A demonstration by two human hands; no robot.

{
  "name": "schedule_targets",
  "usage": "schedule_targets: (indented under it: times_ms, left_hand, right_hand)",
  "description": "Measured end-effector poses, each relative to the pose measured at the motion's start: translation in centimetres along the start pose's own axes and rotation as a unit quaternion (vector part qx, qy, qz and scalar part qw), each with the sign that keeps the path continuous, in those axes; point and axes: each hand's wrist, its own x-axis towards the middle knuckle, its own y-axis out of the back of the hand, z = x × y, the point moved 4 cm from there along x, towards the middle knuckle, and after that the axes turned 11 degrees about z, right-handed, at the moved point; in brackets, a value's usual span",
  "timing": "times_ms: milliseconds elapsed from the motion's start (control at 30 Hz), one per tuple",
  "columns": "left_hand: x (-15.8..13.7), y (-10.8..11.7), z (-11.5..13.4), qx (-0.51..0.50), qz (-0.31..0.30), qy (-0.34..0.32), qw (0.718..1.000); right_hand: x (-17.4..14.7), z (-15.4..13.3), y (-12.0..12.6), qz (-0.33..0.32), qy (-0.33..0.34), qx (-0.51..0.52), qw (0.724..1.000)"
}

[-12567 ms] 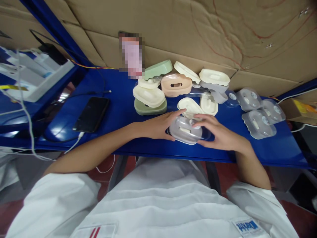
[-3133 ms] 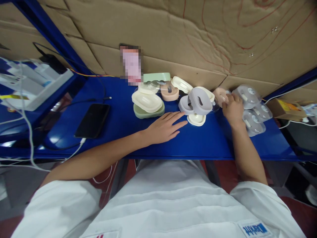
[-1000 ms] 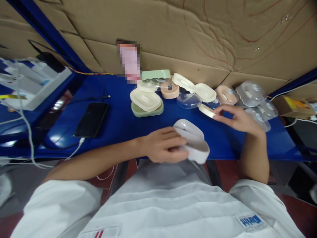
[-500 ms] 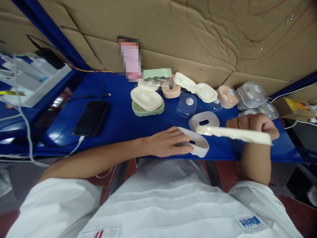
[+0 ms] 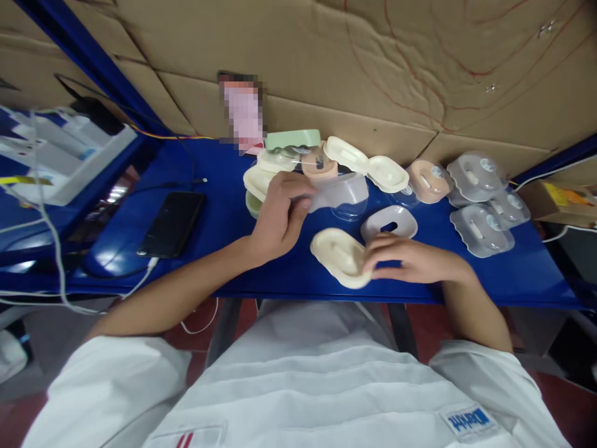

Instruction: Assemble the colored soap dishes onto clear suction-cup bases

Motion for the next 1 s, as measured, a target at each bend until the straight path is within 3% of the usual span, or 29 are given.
schedule_targets:
  times_ms: [100, 233, 400, 533, 600, 700, 833, 1000]
  left_hand:
    - [-1.0, -0.8, 0.7, 0.002, -0.080, -0.071, 0.994]
    - [-2.8, -2.0, 1.0, -0.004, -0.142, -0.171, 0.975]
    - [-3.5, -3.3, 0.5, 0.004, -0.256, -0.174, 0.951]
    - [-3.5, -3.7, 0.4, -0.008, -0.352, -0.188, 0.917]
    - [-3.3, -3.7, 0.2, -0.005, -0.367, -0.179, 0.913]
    - [-3.1, -3.7, -0.5, 0.021, -0.366, -0.169, 0.915]
    - [-3.0, -3.8, -1.1, 0.012, -0.362, -0.175, 0.915]
    - [-3.0, -3.8, -2.3, -0.035, -0.357, -0.138, 0.923]
  right_hand:
    - [2.9, -1.0, -2.8, -0.012, -0.010, 0.015, 1.000]
    - [3.9, 0.0, -1.8, 0.066, -0.041, -0.022, 0.997]
    - [2.7, 1.8, 0.0, 0.127, -0.111, -0.081, 0.982]
    - [3.0, 0.9, -2.0, 0.101, -0.095, -0.073, 0.988]
    - [3.5, -0.1, -3.7, 0.071, -0.054, -0.078, 0.993]
    - [4.2, -1.3, -5.3, 0.075, -0.017, -0.125, 0.989]
    - [4.5, -2.2, -5.8, 0.102, 0.001, -0.162, 0.981]
    - [4.7, -2.9, -6.0, 0.146, 0.029, -0.192, 0.970]
